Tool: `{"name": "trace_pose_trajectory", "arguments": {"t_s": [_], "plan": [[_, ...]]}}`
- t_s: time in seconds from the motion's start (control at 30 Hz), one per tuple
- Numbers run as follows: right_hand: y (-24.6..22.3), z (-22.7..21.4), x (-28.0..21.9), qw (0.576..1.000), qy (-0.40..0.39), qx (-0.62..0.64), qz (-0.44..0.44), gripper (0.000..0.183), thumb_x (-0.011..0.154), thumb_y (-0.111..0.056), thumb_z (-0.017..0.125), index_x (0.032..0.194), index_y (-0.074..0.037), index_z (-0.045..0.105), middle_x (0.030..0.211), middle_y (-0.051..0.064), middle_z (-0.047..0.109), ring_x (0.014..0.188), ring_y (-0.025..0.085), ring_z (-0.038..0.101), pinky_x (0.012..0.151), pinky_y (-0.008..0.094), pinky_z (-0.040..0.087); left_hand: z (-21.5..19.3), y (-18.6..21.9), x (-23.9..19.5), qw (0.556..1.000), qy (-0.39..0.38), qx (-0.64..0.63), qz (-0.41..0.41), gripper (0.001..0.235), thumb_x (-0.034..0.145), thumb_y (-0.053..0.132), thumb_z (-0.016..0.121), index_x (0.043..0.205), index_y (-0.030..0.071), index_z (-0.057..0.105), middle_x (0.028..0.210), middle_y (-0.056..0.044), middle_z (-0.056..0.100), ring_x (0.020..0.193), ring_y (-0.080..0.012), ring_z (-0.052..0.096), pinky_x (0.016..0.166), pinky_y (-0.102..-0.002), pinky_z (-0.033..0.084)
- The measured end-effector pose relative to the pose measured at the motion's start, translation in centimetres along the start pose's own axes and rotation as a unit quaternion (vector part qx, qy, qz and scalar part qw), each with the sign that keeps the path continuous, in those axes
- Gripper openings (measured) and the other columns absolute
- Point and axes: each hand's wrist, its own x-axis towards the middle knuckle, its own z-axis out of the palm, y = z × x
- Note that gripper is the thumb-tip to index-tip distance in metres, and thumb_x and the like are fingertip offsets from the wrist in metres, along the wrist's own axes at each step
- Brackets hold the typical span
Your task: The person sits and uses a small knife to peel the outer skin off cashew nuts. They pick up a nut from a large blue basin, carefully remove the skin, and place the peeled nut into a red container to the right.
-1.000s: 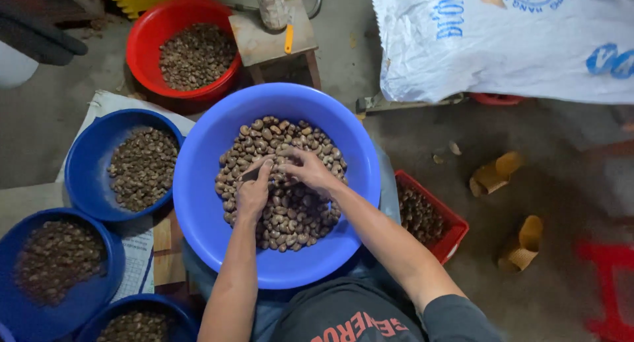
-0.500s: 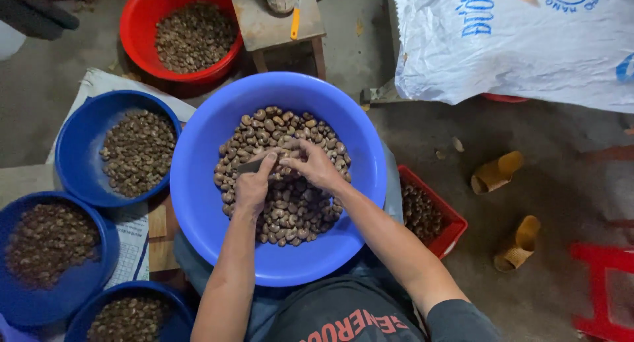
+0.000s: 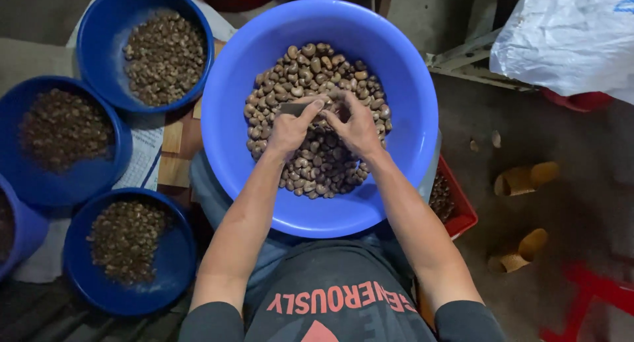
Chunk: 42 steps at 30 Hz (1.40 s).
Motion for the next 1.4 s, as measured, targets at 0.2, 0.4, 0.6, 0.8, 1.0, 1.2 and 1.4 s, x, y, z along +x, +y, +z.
{"name": "trace_pose_trajectory", "arguments": {"t_s": [0.2,0.4,0.6,0.8,1.0,1.2,1.4], "plan": [[0.2,0.1,-0.1,0.996,-0.018,0.081,0.027,0.03,0.103,-0.011,0.072,0.129,-0.003,0.061,0.097,0.016,0.073,0.079,0.024,0.071,0.071,0.044,0.06,0.1,-2.2,0.6,0.999,0.029,-0.014,0.035,0.027,0.112,0.029,0.068,0.127,0.01,0.078,0.123,-0.016,0.077,0.121,-0.0358,0.069,0.104,-0.056,0.058],[-0.6,0.4,0.0,0.994,-0.029,0.103,0.027,0.031,0.105,-0.011,0.069,0.131,0.003,0.058,0.102,0.022,0.071,0.081,0.026,0.073,0.071,0.046,0.062,-0.1,-2.8,1.0,0.998,0.056,-0.022,0.026,0.025,0.11,0.03,0.072,0.125,0.011,0.08,0.115,-0.015,0.079,0.11,-0.0266,0.074,0.097,-0.047,0.063],[-2.7,-0.3,-0.6,0.995,-0.014,-0.068,-0.066,0.03,0.106,-0.01,0.07,0.132,0.002,0.061,0.095,0.023,0.071,0.082,0.039,0.074,0.063,0.05,0.059,0.5,-4.0,1.0,0.997,0.063,-0.017,0.04,0.024,0.106,0.025,0.075,0.119,0.004,0.08,0.112,-0.023,0.078,0.107,-0.0393,0.075,0.093,-0.058,0.063],[-1.2,-0.3,0.3,0.979,0.007,-0.159,-0.131,0.03,0.097,-0.02,0.081,0.119,-0.004,0.068,0.089,0.016,0.078,0.072,0.036,0.075,0.06,0.048,0.059,-0.2,-2.0,0.8,0.996,0.088,0.002,0.0,0.034,0.107,0.036,0.073,0.122,0.007,0.08,0.114,-0.024,0.078,0.111,-0.0468,0.072,0.107,-0.068,0.05],[-0.4,-0.5,0.8,0.98,0.021,-0.163,-0.117,0.029,0.094,-0.017,0.081,0.119,-0.008,0.069,0.084,0.01,0.077,0.068,0.028,0.074,0.06,0.041,0.06,0.7,-2.8,1.4,0.999,0.03,0.04,0.004,0.026,0.108,0.03,0.07,0.121,0.01,0.081,0.118,-0.019,0.079,0.117,-0.0409,0.072,0.108,-0.062,0.051],[0.0,-0.6,0.7,0.978,0.029,-0.171,-0.114,0.022,0.091,-0.018,0.081,0.109,-0.011,0.07,0.08,0.006,0.076,0.067,0.028,0.074,0.059,0.039,0.059,0.7,-0.7,1.1,0.999,0.031,0.038,0.011,0.028,0.111,0.034,0.068,0.125,0.012,0.079,0.119,-0.017,0.078,0.116,-0.0386,0.073,0.103,-0.059,0.055],[0.1,0.2,0.8,0.991,0.033,-0.107,-0.068,0.03,0.086,-0.018,0.085,0.11,-0.008,0.07,0.082,0.009,0.077,0.071,0.03,0.075,0.059,0.04,0.058,-0.2,-1.2,1.4,0.999,0.011,0.023,0.024,0.032,0.112,0.037,0.066,0.126,0.01,0.077,0.118,-0.018,0.077,0.117,-0.0411,0.071,0.101,-0.063,0.055]]}}
